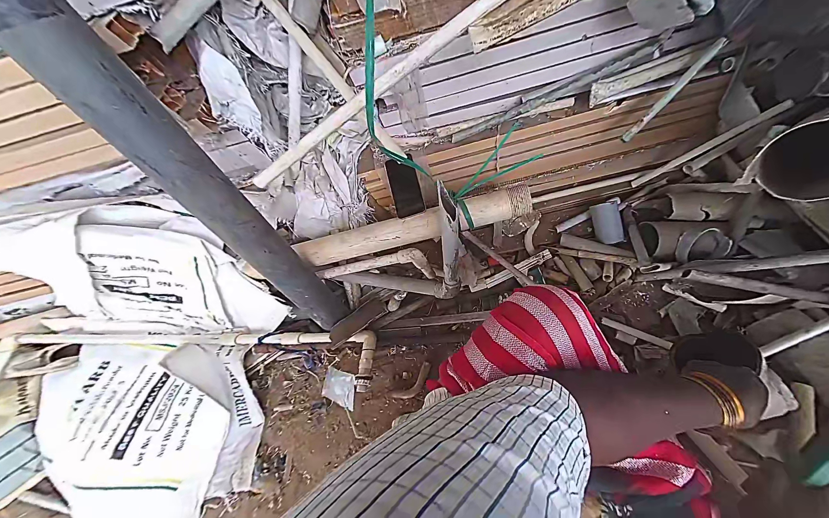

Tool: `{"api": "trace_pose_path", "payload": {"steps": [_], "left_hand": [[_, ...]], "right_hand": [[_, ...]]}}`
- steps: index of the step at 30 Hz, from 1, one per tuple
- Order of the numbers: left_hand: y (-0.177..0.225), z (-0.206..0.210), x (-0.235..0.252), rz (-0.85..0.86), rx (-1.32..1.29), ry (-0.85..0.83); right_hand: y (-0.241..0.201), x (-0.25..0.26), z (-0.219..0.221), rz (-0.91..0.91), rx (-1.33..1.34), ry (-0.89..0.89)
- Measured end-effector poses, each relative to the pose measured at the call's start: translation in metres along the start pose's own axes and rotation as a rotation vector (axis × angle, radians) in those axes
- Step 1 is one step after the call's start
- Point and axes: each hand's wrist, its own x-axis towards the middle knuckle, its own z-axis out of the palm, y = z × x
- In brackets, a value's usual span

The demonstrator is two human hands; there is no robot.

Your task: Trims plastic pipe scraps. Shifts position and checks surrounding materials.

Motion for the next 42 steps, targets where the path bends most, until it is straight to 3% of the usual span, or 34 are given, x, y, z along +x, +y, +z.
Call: {"api": "trace_pose_path", "payload": {"steps": [2,3,5,8,9,12,13,18,19,23,25,29,33,35,39,40,42], "left_hand": [[-0.001,0.006,0.009,-0.03,-0.048,0.034],[0.001,0.008,0.01,-0.044,-0.048,0.033],[0.003,0.011,0.014,-0.047,0.011,0.012],[0.0,0.01,0.023,-0.027,0.061,0.008],[-0.002,0.012,0.027,-0.03,0.068,0.01],[-0.006,0.014,0.033,-0.056,0.04,0.034],[-0.006,0.016,0.035,-0.058,0.01,0.051],[-0.018,0.025,0.052,-0.008,-0.189,0.142],[-0.019,0.027,0.054,-0.022,-0.22,0.148],[-0.019,0.029,0.056,-0.078,-0.314,0.209],[-0.019,0.032,0.057,-0.091,-0.337,0.226],[-0.019,0.032,0.057,-0.112,-0.323,0.203],[-0.017,0.037,0.053,-0.129,-0.286,0.213],[-0.016,0.039,0.052,-0.12,-0.283,0.213],[-0.013,0.038,0.054,-0.093,-0.261,0.197],[-0.013,0.037,0.055,-0.101,-0.238,0.175],[-0.012,0.037,0.055,-0.111,-0.206,0.184]], "right_hand": [[-0.007,0.003,0.002,0.184,-0.014,-0.305],[-0.01,0.006,-0.001,0.282,-0.005,-0.353],[-0.019,0.009,-0.017,0.351,0.078,-0.255],[-0.03,0.008,-0.028,0.232,0.16,-0.047],[-0.032,0.006,-0.028,0.221,0.144,-0.091],[-0.033,0.014,-0.022,0.351,0.039,-0.505],[-0.03,0.016,-0.02,0.389,0.038,-0.546],[-0.042,0.012,-0.043,0.273,0.108,-0.238],[-0.043,0.009,-0.042,0.271,0.087,-0.262],[-0.025,0.013,-0.017,0.47,0.016,-0.659],[-0.022,0.016,-0.021,0.513,0.041,-0.613],[-0.042,0.008,-0.042,0.305,0.094,-0.318],[-0.031,0.011,-0.029,0.44,0.057,-0.653],[-0.022,0.014,-0.028,0.502,0.112,-0.631],[-0.028,0.013,-0.046,0.369,0.18,-0.353],[-0.028,0.01,-0.044,0.345,0.175,-0.346],[-0.026,0.009,-0.037,0.36,0.113,-0.509]]}}
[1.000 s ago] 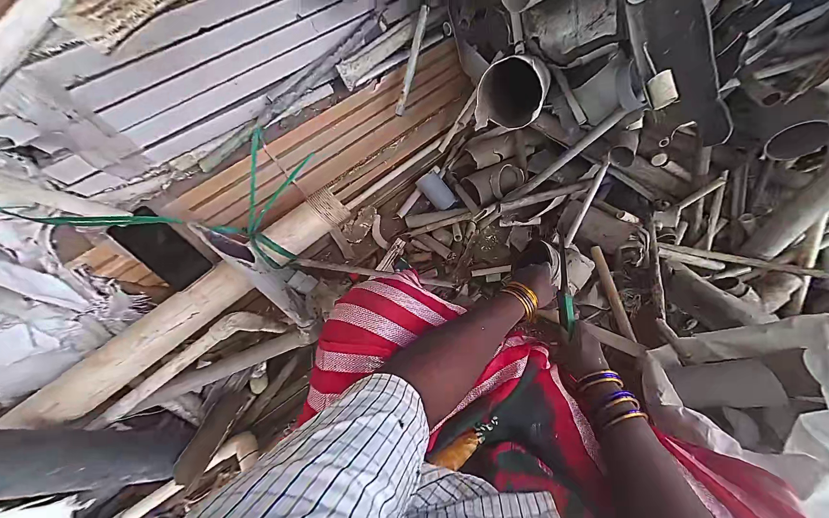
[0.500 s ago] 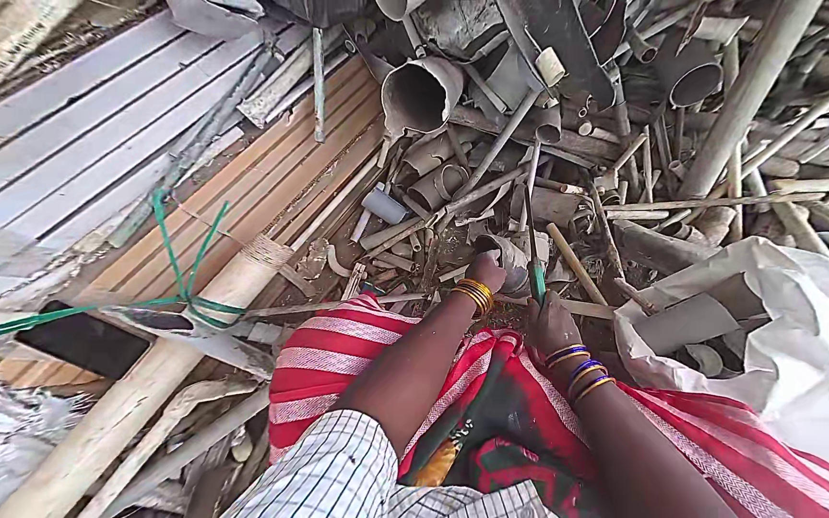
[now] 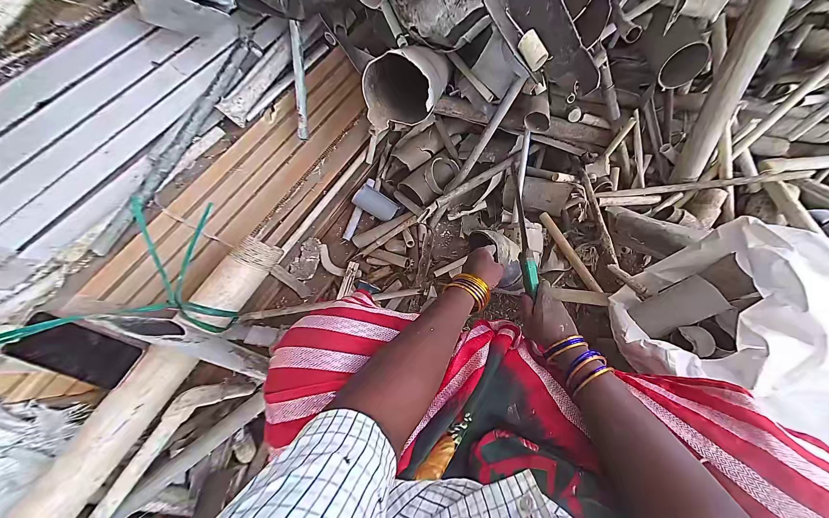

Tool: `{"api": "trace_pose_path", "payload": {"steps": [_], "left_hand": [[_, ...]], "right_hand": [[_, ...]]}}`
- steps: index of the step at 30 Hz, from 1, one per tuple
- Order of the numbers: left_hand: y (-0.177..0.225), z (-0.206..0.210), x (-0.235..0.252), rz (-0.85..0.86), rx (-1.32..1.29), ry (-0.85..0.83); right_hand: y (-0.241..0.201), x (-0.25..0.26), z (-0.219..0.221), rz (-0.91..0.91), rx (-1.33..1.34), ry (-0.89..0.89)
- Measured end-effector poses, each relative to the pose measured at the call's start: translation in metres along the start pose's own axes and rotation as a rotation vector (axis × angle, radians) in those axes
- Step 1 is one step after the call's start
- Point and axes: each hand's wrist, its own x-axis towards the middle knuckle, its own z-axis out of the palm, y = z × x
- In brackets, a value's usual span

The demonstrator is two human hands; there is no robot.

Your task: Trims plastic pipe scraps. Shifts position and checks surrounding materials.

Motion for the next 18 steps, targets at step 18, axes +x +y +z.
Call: {"api": "trace_pose_path", "payload": {"steps": [18], "left_hand": [[0.002,0.0,-0.019,0.054,-0.001,-0.028]], "right_hand": [[0.008,-0.055,0.014,-0.036,0.03,0.26]]}}
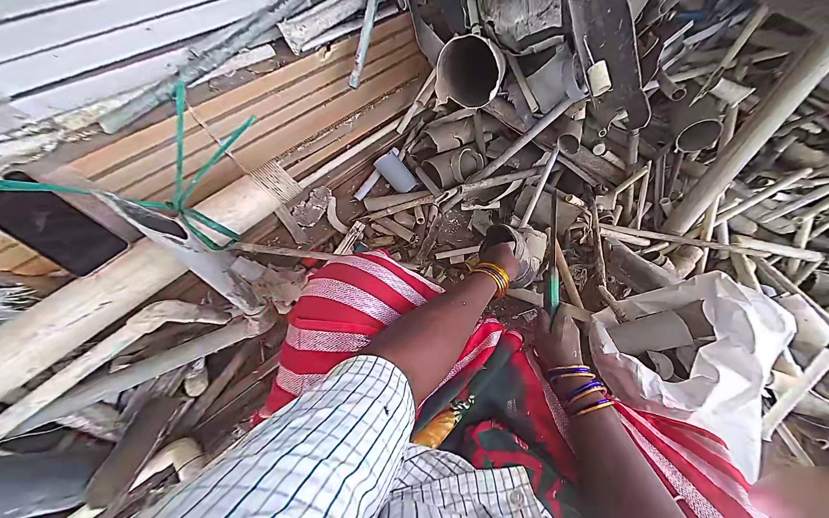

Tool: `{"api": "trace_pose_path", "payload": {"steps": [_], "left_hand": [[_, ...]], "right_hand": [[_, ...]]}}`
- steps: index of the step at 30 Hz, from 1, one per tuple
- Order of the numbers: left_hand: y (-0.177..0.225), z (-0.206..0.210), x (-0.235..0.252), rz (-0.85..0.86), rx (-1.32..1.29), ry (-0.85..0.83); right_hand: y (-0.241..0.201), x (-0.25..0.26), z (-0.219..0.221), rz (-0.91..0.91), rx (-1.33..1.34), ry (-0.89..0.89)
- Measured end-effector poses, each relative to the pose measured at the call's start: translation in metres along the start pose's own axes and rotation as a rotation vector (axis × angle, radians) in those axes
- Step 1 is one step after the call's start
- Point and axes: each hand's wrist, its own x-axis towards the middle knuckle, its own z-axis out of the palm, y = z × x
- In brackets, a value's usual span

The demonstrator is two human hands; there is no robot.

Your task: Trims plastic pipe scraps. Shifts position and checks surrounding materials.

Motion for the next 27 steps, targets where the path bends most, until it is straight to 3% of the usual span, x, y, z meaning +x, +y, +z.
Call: {"api": "trace_pose_path", "payload": {"steps": [2,5,6,8,12,13,16,17,22,23,26,27], "left_hand": [[0.003,-0.003,-0.012,-0.013,-0.023,0.005],[0.0,0.001,-0.012,-0.005,-0.019,-0.002],[-0.001,0.005,-0.011,0.003,-0.031,-0.002],[0.001,0.007,-0.015,0.007,-0.069,0.002],[0.009,0.001,-0.031,0.01,-0.032,-0.068],[0.009,0.001,-0.032,0.01,-0.027,-0.072],[0.011,0.003,-0.036,-0.015,-0.033,-0.061],[0.013,0.002,-0.039,-0.025,-0.039,-0.062],[0.011,0.002,-0.037,-0.03,-0.052,-0.058],[0.011,0.002,-0.037,-0.03,-0.051,-0.06],[0.013,0.002,-0.04,-0.036,-0.061,-0.058],[0.013,0.002,-0.042,-0.037,-0.063,-0.06]], "right_hand": [[0.005,-0.012,0.004,-0.069,-0.012,0.082],[0.009,-0.014,0.004,0.094,-0.142,-0.2],[0.011,-0.014,0.004,0.125,-0.139,-0.206],[0.014,-0.018,-0.002,0.072,-0.111,-0.039],[0.024,-0.036,-0.003,-0.225,-0.029,0.399],[0.025,-0.037,-0.002,-0.217,-0.052,0.367],[0.02,-0.032,-0.006,0.021,-0.177,-0.049],[0.022,-0.029,-0.005,0.051,-0.197,-0.062],[0.025,-0.041,-0.007,-0.194,-0.051,0.422],[0.027,-0.042,-0.006,-0.206,-0.072,0.397],[0.022,-0.034,-0.007,0.019,-0.168,-0.038],[0.025,-0.03,-0.005,0.063,-0.155,-0.069]]}}
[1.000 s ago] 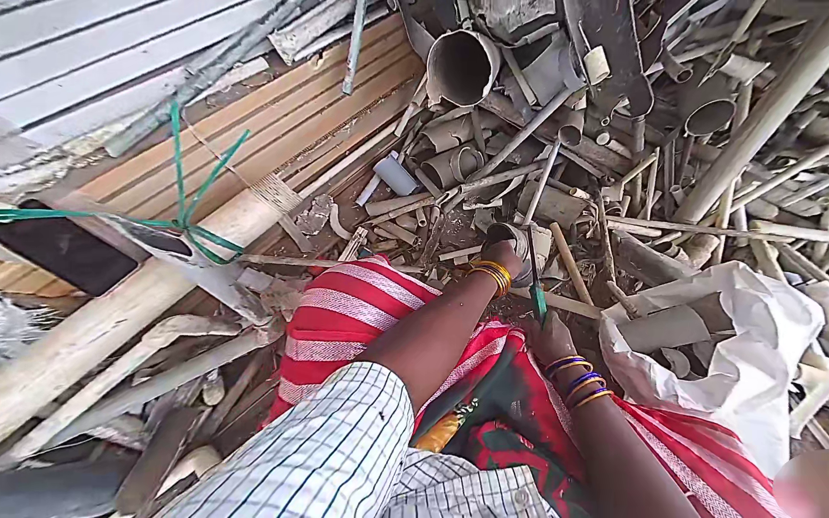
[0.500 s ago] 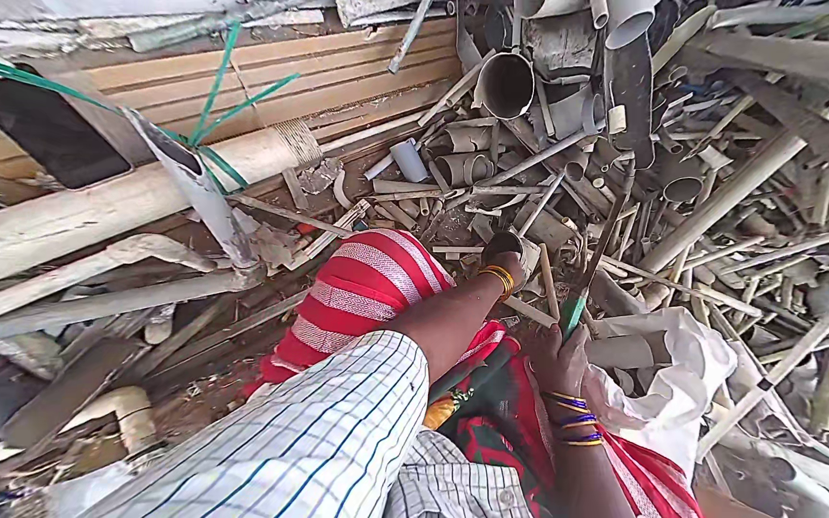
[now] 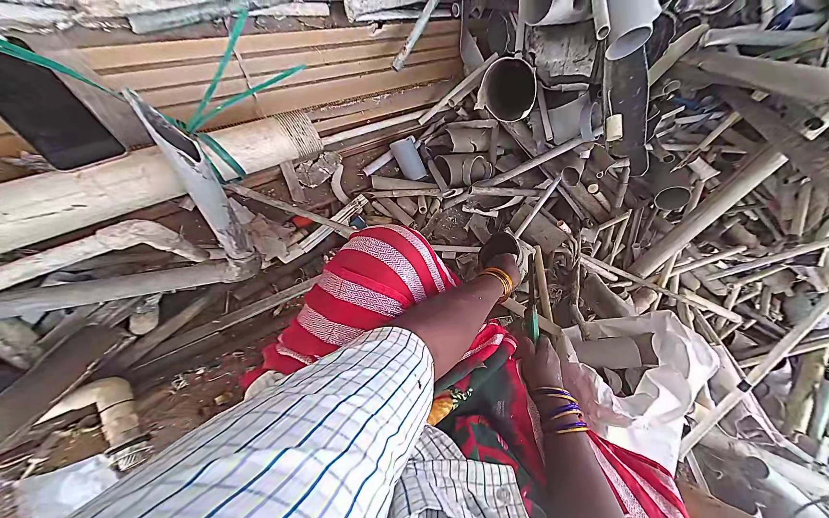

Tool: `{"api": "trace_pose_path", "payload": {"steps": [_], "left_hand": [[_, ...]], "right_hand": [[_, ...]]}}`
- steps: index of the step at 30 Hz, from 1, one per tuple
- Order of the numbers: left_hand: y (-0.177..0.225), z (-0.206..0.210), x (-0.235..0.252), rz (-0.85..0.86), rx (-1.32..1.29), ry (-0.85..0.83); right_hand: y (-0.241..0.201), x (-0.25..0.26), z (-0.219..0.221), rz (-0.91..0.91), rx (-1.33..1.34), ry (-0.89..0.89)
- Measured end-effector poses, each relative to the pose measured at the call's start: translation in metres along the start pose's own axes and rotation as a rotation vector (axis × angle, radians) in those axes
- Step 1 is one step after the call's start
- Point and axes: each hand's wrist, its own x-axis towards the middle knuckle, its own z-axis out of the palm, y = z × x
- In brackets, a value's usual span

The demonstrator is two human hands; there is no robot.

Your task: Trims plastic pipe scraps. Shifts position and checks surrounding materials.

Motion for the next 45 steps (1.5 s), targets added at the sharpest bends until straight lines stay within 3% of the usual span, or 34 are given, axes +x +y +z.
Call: {"api": "trace_pose_path", "payload": {"steps": [2,5,6,7,10,11,16,17,20,22,25,26,27,30,32,36,37,40,41,42,45], "left_hand": [[-0.001,-0.001,0.001,0.007,-0.006,0.011],[0.005,-0.006,-0.007,0.013,0.007,-0.005],[0.007,-0.007,-0.008,0.014,0.022,-0.013],[0.005,-0.006,-0.006,0.025,0.029,-0.012],[-0.011,0.005,0.012,0.068,-0.011,0.024],[-0.012,0.005,0.012,0.064,-0.025,0.023],[-0.016,0.007,0.021,0.067,-0.04,0.023],[-0.016,0.007,0.023,0.069,-0.047,0.021],[-0.013,0.007,0.018,0.027,-0.073,0.031],[-0.013,0.008,0.017,0.005,-0.086,0.051],[-0.011,0.008,0.018,0.014,-0.082,0.045],[-0.007,0.003,0.011,0.002,-0.083,0.026],[0.001,-0.003,-0.001,-0.025,-0.083,-0.004],[0.002,-0.001,-0.001,-0.03,-0.053,0.019],[-0.011,0.009,0.017,0.004,-0.049,0.065],[-0.008,0.006,0.01,-0.019,-0.027,0.061],[-0.007,0.005,0.009,-0.024,-0.028,0.055],[-0.004,0.008,0.007,-0.046,-0.036,0.059],[-0.003,0.009,0.007,-0.05,-0.039,0.065],[-0.003,0.01,0.007,-0.051,-0.036,0.074],[-0.005,0.012,0.012,-0.023,-0.033,0.082]], "right_hand": [[0.004,0.003,0.001,-0.016,0.104,0.17],[0.008,-0.005,-0.003,-0.233,0.231,0.544],[0.007,-0.01,-0.003,-0.257,0.208,0.553],[0.004,-0.015,-0.003,-0.23,0.133,0.463],[-0.007,-0.009,0.001,0.039,-0.108,-0.104],[-0.007,-0.004,0.004,0.088,-0.115,-0.133],[-0.005,-0.021,0.0,-0.122,0.05,0.358],[-0.007,-0.026,0.001,-0.121,0.03,0.308],[-0.015,-0.02,0.003,0.065,-0.092,-0.153],[-0.011,-0.013,0.002,0.08,-0.01,-0.085],[-0.005,-0.019,-0.004,-0.056,0.137,0.279],[-0.005,-0.021,-0.003,-0.093,0.139,0.324],[-0.006,-0.024,-0.003,-0.091,0.108,0.263],[-0.012,-0.014,-0.001,0.076,-0.036,-0.202],[-0.011,-0.007,-0.001,0.117,-0.024,-0.126],[0.0,-0.01,-0.004,-0.067,0.135,0.339],[0.0,-0.011,-0.002,-0.072,0.126,0.312],[0.001,0.003,0.005,0.116,-0.02,-0.159],[0.004,0.011,0.007,0.177,-0.041,-0.231],[0.004,0.014,0.005,0.203,-0.055,-0.217],[0.0,0.007,-0.007,0.127,0.033,0.057]]}}
